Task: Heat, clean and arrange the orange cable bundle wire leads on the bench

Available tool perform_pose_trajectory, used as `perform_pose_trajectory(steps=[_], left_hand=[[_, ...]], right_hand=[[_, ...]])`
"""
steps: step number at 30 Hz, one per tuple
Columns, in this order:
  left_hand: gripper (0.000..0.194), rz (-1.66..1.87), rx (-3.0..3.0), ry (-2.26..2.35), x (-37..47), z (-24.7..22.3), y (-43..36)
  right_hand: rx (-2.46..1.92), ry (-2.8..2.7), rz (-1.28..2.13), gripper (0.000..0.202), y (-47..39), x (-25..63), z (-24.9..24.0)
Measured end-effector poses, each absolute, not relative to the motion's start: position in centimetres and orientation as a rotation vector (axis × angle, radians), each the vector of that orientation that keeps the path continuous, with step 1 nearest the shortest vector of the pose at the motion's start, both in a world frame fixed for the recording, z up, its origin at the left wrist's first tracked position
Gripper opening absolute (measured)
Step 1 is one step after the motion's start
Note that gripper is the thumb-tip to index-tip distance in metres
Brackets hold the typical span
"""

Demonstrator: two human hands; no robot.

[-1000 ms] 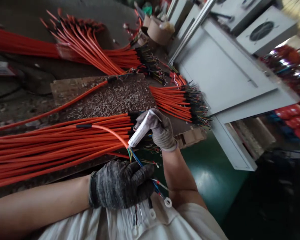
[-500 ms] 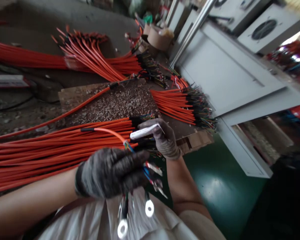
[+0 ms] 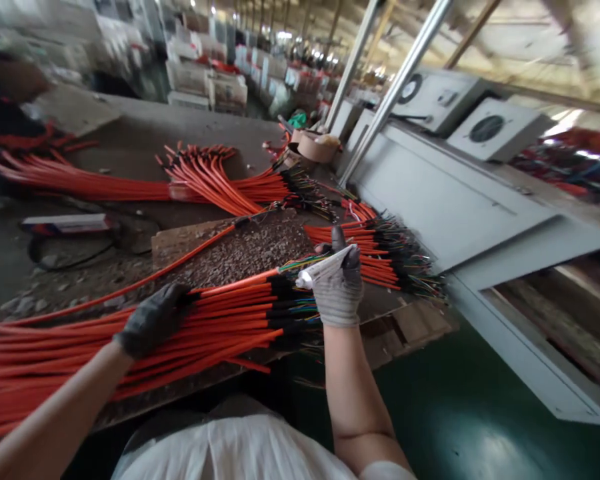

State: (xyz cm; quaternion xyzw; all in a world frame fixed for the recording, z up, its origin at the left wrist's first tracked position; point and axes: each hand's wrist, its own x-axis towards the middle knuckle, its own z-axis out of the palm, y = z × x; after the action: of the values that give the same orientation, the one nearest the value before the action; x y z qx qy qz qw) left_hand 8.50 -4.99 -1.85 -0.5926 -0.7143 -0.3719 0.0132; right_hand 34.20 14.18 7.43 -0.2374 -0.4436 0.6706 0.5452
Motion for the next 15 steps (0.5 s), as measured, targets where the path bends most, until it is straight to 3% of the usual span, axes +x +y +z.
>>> perform_pose_trajectory(steps=[3,9,15], left_hand=[[0.025,-1.225,-1.906,-2.255,10.6,-2.0,-3.3],[0.043,-1.756,-2.409,-2.284,15.8,3.5,4.8],[0.042,-1.184,-2.254,-2.453,15.4,0.5,6.8]], right_hand=[[-0.519,-0.964,1.717,0.045,14.5,34.4,7.2],[-0.596,-1.024,1.725,0.047,14.8,34.9,7.7],[-0.638,-0.674,1.682,0.031,14.3,36.9,5.0]])
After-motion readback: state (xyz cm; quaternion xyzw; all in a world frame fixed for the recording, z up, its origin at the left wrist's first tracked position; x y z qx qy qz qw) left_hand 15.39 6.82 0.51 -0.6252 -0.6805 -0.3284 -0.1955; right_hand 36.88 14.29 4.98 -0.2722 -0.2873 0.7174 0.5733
